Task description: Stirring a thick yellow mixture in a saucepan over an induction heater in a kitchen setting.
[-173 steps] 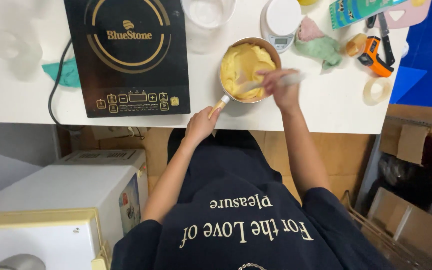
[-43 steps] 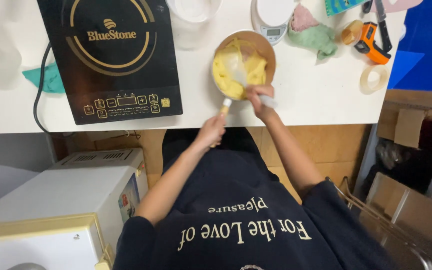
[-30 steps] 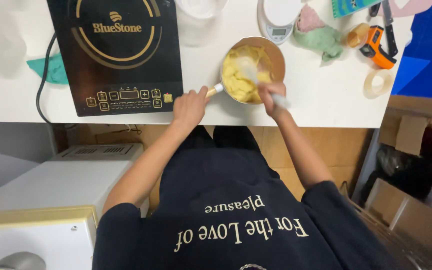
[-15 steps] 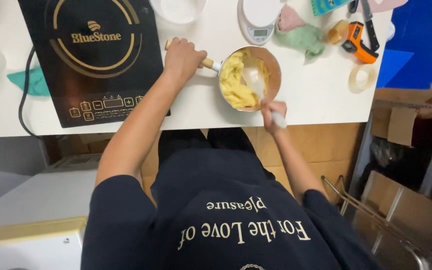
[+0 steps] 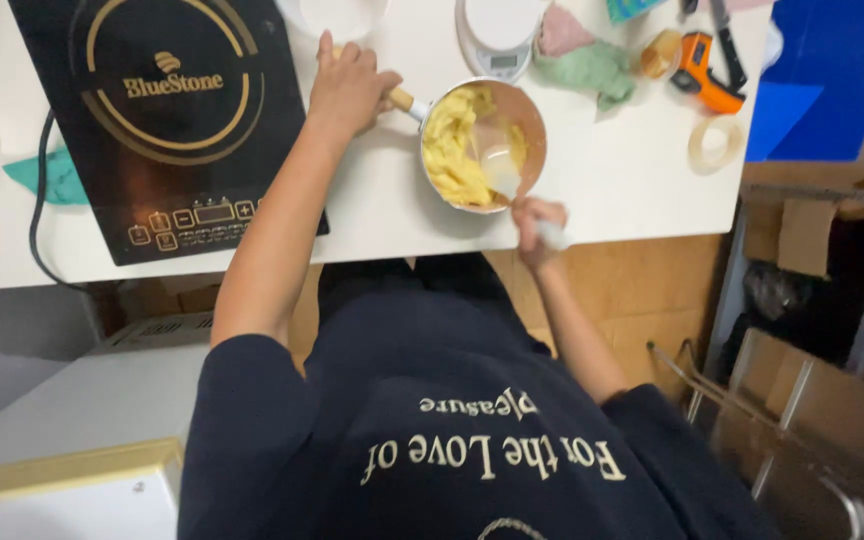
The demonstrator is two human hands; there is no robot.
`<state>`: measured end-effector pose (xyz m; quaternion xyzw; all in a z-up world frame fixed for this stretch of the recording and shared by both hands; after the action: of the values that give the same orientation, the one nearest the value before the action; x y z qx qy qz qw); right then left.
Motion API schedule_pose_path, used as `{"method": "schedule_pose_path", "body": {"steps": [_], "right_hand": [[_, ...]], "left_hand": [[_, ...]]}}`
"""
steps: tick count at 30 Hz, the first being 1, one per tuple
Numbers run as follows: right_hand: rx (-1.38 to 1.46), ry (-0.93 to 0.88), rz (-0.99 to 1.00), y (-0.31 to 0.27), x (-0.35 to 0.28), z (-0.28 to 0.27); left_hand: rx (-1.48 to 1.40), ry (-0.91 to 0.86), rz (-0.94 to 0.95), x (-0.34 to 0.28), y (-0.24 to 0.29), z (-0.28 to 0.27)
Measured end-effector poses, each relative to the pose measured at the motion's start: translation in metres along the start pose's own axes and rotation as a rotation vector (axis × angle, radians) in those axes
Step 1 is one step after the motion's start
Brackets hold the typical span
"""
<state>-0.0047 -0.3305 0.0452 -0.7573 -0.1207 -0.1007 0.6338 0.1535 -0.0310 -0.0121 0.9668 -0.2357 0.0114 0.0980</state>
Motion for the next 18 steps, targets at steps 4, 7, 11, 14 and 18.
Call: {"method": "schedule_pose_path", "body": {"steps": [4,7,11,14,18], "right_hand": [[0.494,0.156,0.006,-0.025,0.04,-0.022],[0.385,0.126,-0.018,-0.036,0.066,-0.013],[0.142,0.116,0.014,0.003,0.028,-0.003],[0.352,0.26,0.195,0.005,0.0,-0.006],[0.585,0.365,0.094,-0.023,0.032,-0.024]], "left_hand": [[-0.002,0.023,0.031,0.009,-0.007,-0.011],[-0.081,-0.066,0.032,0.011,0.0,-0.002],[-0.053,-0.032,0.055,0.022,0.003,-0.011],[-0.039,-0.069,0.029,0.016,0.004,-0.013],[-0.055,-0.037,0.03,0.017,0.004,-0.019]]}}
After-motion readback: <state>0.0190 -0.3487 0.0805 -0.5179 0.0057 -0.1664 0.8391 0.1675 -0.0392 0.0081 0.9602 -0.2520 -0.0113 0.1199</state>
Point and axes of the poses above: each hand's wrist, its own x-axis towards the middle knuckle, its own z-axis out of the palm, y = z × x, the point moved 9 cm from there along x, towards the middle knuckle, and after that the axes turned 4 degrees about x, right-handed, at the moved point
